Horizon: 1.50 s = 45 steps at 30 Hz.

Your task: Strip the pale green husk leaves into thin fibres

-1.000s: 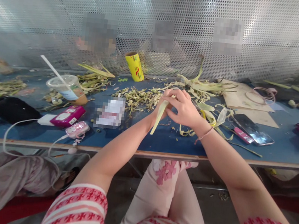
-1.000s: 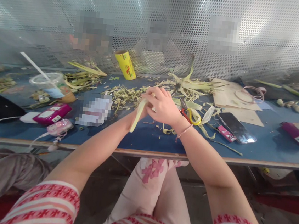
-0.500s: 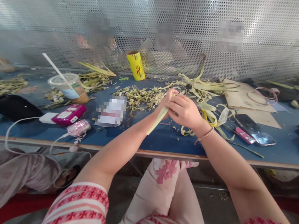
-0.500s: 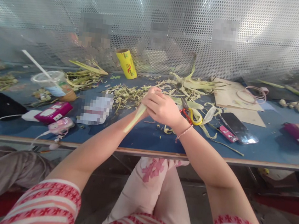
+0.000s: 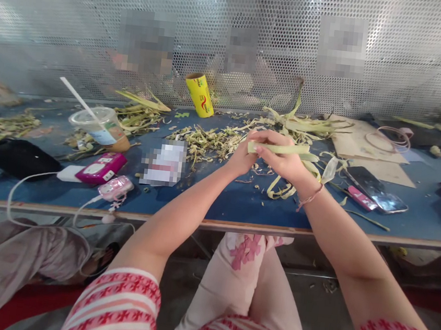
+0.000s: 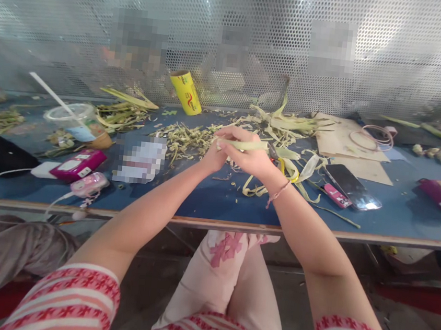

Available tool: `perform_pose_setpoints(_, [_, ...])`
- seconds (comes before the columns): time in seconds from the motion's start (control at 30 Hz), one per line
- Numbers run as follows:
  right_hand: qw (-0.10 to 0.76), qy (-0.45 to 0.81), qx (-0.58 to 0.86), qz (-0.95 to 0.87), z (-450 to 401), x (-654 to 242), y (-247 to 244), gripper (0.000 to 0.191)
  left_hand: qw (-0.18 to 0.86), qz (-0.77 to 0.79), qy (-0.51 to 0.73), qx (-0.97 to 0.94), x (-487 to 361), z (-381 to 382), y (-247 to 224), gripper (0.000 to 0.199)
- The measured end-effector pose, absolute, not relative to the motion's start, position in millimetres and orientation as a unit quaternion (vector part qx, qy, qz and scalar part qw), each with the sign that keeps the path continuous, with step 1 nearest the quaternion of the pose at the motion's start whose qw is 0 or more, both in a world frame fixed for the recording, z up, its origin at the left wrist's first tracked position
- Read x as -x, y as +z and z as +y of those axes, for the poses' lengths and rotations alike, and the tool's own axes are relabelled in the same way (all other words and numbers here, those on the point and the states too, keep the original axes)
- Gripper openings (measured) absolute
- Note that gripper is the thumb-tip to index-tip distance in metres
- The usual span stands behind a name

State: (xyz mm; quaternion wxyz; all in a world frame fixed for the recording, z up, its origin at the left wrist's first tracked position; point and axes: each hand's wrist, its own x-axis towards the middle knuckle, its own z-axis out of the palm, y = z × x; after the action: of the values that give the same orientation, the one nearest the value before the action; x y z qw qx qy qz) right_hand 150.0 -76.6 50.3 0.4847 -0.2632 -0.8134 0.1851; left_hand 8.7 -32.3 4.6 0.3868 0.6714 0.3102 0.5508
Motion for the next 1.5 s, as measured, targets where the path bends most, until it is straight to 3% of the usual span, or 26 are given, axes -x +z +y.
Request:
perform_pose_setpoints(0.2, [0.526,0.304,0.316,-0.729,-62.0,-152.3,48.1,0.053,0.363,0.328,0.529,-0.694,-6.9,-27.3,0.7,0.031])
perform_pose_setpoints(0.37, [0.528,0.374,0.324,-0.69,-65.7,-156.2,53.6,0.063,0.426,0.296,0.504,-0.691,-11.0,-29.5,2.3,0.055])
perform_pose_setpoints(0.5, [0.523,0.42,0.295,-0.68,-60.3,-160.6,54.4,0.071,0.49,0.313,0.48,-0.657,-12.8,-27.0,0.7,0.059])
perform_pose_setpoints(0.67, [0.565,0.327,0.356,-0.669,-45.9,-160.6,51.3,0.046,0.548,0.282,0.539,-0.575,-14.8,-25.9,5.0,0.03])
perform_pose_setpoints(0.77, [0.598,0.326,0.357,-0.639,-43.4,-159.2,51.6,0.031,0.55,0.286,0.571,-0.538,-16.5,-30.0,12.4,0.008])
perform_pose_setpoints(0.83, [0.611,0.344,0.351,-0.621,-44.3,-158.5,52.3,0.029,0.554,0.28,0.581,-0.527,-17.0,-33.0,16.5,0.005])
perform_pose_setpoints(1.17, [0.537,0.508,0.324,-0.59,-48.8,-157.0,50.9,0.025,0.585,0.272,0.617,-0.45,-13.5,-38.4,24.0,0.031])
perform_pose_setpoints(1.27, [0.544,0.495,0.338,-0.586,-43.9,-157.8,47.7,0.02,0.591,0.266,0.633,-0.422,-11.9,-35.2,24.5,0.04])
perform_pose_setpoints(1.5, [0.597,0.424,0.361,-0.578,-31.6,-160.4,37.5,0.029,0.63,0.245,0.622,-0.395,-11.1,-36.5,28.1,0.052])
